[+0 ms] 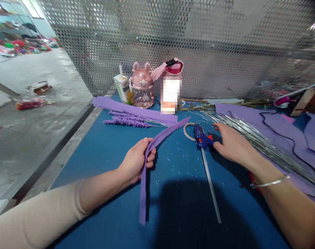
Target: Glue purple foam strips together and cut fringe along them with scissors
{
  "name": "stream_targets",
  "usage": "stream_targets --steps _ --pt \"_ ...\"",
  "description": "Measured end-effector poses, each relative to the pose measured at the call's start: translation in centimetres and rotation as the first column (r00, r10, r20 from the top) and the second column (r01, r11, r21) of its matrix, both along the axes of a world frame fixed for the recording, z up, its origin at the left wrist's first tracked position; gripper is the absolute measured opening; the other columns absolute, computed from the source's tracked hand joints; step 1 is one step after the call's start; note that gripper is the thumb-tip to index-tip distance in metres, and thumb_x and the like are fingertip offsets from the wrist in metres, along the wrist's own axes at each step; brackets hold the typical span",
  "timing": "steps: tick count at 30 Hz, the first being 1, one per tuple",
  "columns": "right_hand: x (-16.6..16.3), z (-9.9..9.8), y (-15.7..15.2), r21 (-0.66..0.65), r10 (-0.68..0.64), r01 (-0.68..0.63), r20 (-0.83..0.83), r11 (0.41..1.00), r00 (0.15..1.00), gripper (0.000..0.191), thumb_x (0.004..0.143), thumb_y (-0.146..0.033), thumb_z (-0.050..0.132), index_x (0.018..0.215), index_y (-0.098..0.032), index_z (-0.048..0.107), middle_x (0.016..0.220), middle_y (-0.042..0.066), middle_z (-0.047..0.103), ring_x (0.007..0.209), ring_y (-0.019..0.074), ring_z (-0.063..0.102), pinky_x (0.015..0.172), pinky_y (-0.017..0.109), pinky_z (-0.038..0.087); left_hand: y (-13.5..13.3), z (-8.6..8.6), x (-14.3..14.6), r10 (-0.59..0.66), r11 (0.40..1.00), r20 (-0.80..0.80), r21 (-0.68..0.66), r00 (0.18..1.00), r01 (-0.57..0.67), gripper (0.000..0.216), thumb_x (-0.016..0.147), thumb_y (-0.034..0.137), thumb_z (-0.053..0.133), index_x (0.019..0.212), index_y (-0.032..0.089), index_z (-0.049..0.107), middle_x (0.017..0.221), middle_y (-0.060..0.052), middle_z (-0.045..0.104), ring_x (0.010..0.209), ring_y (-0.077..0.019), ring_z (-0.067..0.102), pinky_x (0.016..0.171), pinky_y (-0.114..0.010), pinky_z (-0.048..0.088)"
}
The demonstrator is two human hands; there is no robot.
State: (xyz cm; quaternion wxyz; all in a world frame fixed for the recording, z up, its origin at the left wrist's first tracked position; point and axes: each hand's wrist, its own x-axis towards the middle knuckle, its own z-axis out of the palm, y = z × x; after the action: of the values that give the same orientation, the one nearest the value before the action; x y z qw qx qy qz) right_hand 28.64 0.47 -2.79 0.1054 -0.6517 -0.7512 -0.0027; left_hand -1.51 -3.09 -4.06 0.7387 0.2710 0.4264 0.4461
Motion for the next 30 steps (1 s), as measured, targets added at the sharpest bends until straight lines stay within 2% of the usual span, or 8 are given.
stream_targets --steps 2,6,11,15,20,24,28,30 --pt "0.7 -0.9 0.4 -0.069 0.039 -0.035 0.061 0.997 0.997 0.064 0.070 -0.021 0.054 0.131 -0.009 0.038 0.130 0.020 0.048 0.114 0.0356 0.048 0.090 0.045 0.042 0.2 0.0 -0.1 -0.003 0.998 0.067 -0.056 0.998 0.007 0.023 0.085 0.039 0.050 0.085 0.015 0.048 0.064 0.003 0.047 0.041 -0.0014 0.036 0.033 -0.010 0.023" --pt "1.4 -1.9 0.6 -0.173 0.088 -0.083 0.025 0.981 0.996 0.067 0.072 -0.025 0.053 0.134 -0.016 0.032 0.130 0.015 0.050 0.107 0.0324 0.055 0.084 0.042 0.047 0.3 -0.4 -0.1 -0.095 0.993 0.067 -0.070 0.993 0.099 0.018 0.081 0.030 0.058 0.084 0.016 0.047 0.070 0.003 0.048 0.041 -0.0001 0.033 0.032 -0.009 0.018" --pt "1.1 -2.9 0.9 -0.069 0.153 -0.159 -0.095 0.985 0.984 0.061 0.076 -0.029 0.055 0.131 -0.020 0.033 0.124 0.011 0.055 0.107 0.0295 0.055 0.086 0.041 0.045 0.2 -0.3 0.1 -0.067 0.989 0.016 -0.131 0.998 0.068 0.017 0.086 0.031 0.048 0.079 0.015 0.046 0.063 0.002 0.047 0.039 -0.0015 0.032 0.031 -0.011 0.021" --pt "1.0 -3.6 1.4 0.001 0.098 -0.099 -0.134 0.995 0.986 0.057 0.078 -0.030 0.055 0.130 -0.017 0.036 0.116 0.015 0.059 0.103 0.0322 0.057 0.083 0.044 0.046 -0.1 -0.3 0.3 -0.084 0.995 -0.067 -0.061 0.994 0.080 0.019 0.086 0.035 0.047 0.085 0.015 0.045 0.067 -0.001 0.053 0.040 -0.0029 0.036 0.032 -0.013 0.024" --pt "1.6 -2.6 1.3 0.193 0.051 0.000 -0.257 0.981 0.965 0.054 0.077 -0.027 0.058 0.127 -0.016 0.040 0.115 0.016 0.056 0.100 0.0326 0.056 0.082 0.046 0.044 -0.4 -0.7 0.3 -0.262 0.958 -0.262 0.048 0.929 0.284 0.034 0.089 0.045 0.034 0.105 0.016 0.041 0.077 -0.007 0.061 0.043 -0.0072 0.044 0.034 -0.017 0.030" --pt "1.1 -1.0 0.7 0.315 0.086 0.101 -0.530 0.944 0.844 0.057 0.077 -0.029 0.062 0.127 -0.020 0.038 0.111 0.014 0.056 0.091 0.0258 0.056 0.076 0.039 0.046 -0.7 -0.6 0.1 -0.272 0.836 -0.631 0.219 0.727 0.503 0.040 0.088 0.042 0.038 0.122 0.019 0.040 0.086 -0.005 0.061 0.056 -0.0112 0.051 0.046 -0.023 0.041" --pt "-0.5 0.6 -0.5 0.157 0.138 -0.005 -0.853 0.988 0.503 0.034 0.082 -0.034 0.058 0.114 -0.025 0.049 0.096 0.006 0.061 0.065 0.0153 0.055 0.059 0.030 0.046 -1.5 -0.2 -0.1 0.027 0.635 -0.916 0.325 0.401 0.701 0.049 0.083 0.034 0.049 0.129 0.021 0.038 0.114 -0.009 0.055 0.099 -0.0229 0.054 0.086 -0.038 0.044" --pt "-1.1 1.1 -1.1 0.081 0.123 -0.136 -0.933 0.987 0.338 0.024 0.084 -0.038 0.056 0.103 -0.024 0.057 0.095 0.004 0.062 0.062 0.0136 0.055 0.056 0.029 0.047 -1.8 -0.1 -0.4 0.161 0.581 -0.952 0.305 0.261 0.755 0.054 0.081 0.033 0.052 0.131 0.021 0.036 0.121 -0.011 0.050 0.108 -0.0274 0.049 0.090 -0.042 0.041"
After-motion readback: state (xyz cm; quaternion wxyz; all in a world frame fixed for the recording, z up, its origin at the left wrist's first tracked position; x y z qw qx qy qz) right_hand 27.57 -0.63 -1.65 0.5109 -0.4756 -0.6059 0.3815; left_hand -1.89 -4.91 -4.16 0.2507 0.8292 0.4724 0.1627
